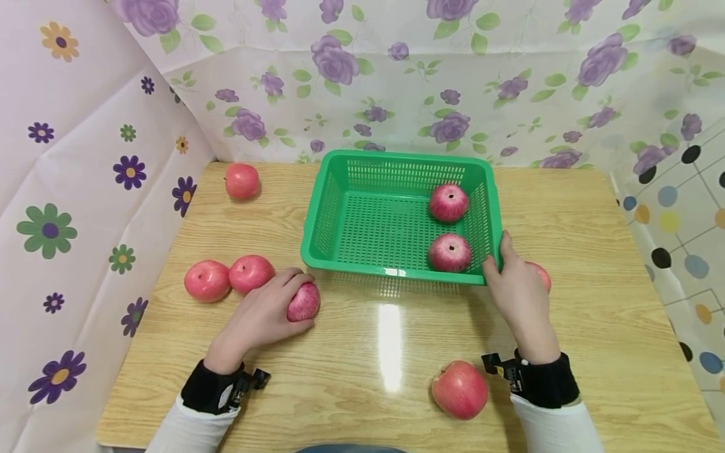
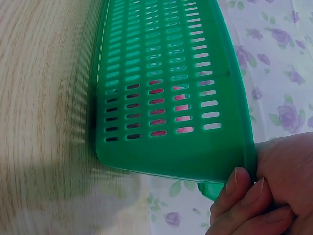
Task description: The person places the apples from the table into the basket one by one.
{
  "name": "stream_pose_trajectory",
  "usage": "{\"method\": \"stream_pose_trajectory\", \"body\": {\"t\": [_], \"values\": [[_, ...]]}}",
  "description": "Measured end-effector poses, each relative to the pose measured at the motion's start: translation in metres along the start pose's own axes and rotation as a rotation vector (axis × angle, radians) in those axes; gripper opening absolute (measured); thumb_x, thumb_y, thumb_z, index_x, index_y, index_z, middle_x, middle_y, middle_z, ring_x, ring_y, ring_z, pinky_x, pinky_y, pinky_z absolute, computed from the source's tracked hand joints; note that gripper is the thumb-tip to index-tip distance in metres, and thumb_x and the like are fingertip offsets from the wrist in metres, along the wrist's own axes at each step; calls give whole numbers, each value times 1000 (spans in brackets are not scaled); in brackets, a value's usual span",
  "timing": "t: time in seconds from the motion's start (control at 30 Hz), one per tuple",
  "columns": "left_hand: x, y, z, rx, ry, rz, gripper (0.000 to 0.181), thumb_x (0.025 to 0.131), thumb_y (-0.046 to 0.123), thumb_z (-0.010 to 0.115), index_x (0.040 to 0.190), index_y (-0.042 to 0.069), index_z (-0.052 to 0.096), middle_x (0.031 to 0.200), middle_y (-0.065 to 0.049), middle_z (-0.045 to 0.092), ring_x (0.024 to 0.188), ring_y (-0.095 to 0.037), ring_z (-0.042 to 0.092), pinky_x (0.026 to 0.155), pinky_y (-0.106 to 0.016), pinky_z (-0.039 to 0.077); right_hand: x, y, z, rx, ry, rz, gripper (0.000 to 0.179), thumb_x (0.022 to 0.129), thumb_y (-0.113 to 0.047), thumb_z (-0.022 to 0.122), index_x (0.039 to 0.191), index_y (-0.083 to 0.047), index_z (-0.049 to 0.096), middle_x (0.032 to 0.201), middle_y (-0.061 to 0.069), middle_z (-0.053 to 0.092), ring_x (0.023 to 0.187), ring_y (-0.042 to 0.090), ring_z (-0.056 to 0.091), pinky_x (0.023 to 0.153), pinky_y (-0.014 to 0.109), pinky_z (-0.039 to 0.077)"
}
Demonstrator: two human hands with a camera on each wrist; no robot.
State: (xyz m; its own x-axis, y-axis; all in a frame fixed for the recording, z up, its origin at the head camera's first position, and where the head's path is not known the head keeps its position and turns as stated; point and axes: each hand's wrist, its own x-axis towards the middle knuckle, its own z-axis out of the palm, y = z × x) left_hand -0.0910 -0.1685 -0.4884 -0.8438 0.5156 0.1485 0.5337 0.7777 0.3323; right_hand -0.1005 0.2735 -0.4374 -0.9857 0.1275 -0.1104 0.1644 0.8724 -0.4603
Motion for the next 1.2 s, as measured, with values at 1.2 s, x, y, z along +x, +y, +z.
{"method": "stream_pose_trajectory", "body": {"t": [1.2], "values": [[60,47,-74,-256,206,151,63,81,57,70,132,22,57,127,-1,57,100,-14,59,72,-37,59,-1,0,0,-19,20,-24,69,105,-43,31,157,-4,9,137,40,42,90,45,54,67,54,47]]}}
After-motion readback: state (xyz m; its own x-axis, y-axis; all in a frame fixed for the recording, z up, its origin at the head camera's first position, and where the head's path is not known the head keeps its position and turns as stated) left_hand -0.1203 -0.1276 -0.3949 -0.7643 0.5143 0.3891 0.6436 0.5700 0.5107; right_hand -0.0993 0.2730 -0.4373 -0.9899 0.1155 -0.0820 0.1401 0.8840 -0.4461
